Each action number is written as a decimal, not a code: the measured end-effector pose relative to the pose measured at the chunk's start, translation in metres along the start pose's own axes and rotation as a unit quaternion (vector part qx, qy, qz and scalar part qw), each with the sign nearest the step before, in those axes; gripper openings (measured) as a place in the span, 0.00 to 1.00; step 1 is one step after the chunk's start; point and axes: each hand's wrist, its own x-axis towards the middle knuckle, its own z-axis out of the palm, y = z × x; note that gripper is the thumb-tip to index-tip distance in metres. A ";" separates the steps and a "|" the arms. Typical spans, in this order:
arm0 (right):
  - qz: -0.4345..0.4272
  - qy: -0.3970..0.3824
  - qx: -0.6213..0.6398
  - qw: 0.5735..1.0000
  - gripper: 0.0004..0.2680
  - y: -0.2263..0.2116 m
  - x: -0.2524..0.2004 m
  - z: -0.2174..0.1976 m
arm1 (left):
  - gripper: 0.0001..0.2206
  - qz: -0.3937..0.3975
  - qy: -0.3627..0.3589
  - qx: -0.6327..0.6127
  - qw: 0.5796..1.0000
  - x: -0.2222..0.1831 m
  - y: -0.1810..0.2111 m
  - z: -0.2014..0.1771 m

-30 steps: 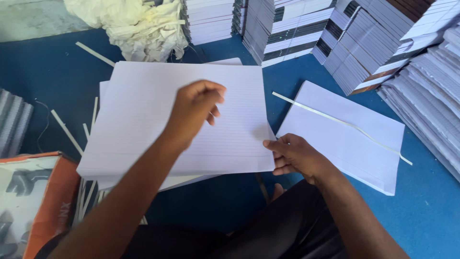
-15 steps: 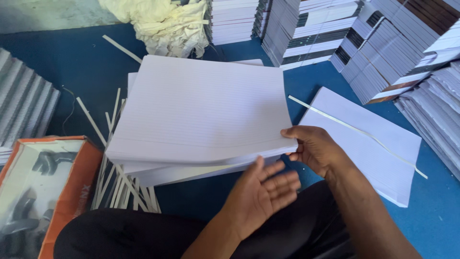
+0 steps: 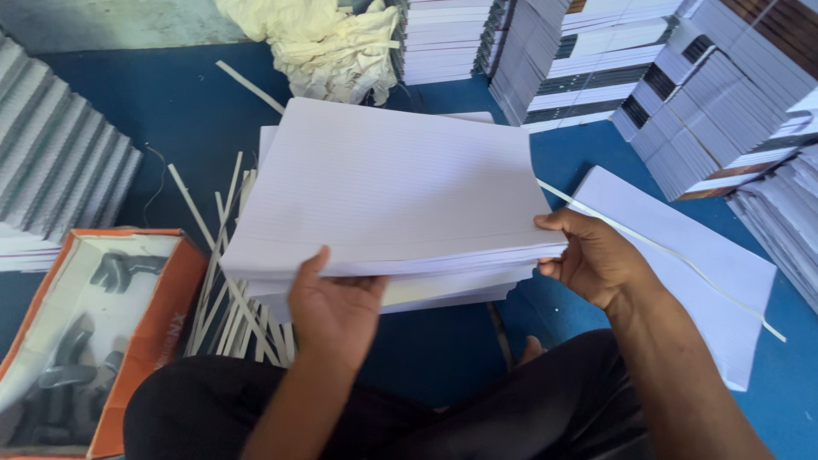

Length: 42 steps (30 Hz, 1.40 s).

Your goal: The person assembles notebooks by folding stacks of lined paper, aligning them, and securing them with rubber bands. The person repeatedly handles paper stacks and rubber bands to create bound notebooks.

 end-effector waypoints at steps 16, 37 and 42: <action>0.051 -0.014 -0.160 0.986 0.19 0.031 0.013 -0.013 | 0.34 0.041 0.080 0.226 0.970 0.035 0.131 -0.006; 0.051 0.067 -0.428 0.900 0.29 0.012 0.049 0.029 | 0.30 0.018 0.005 0.805 0.593 0.101 0.146 -0.001; 0.023 0.068 -0.369 0.927 0.26 0.009 0.051 0.024 | 0.29 0.028 0.023 0.804 0.593 0.100 0.156 0.014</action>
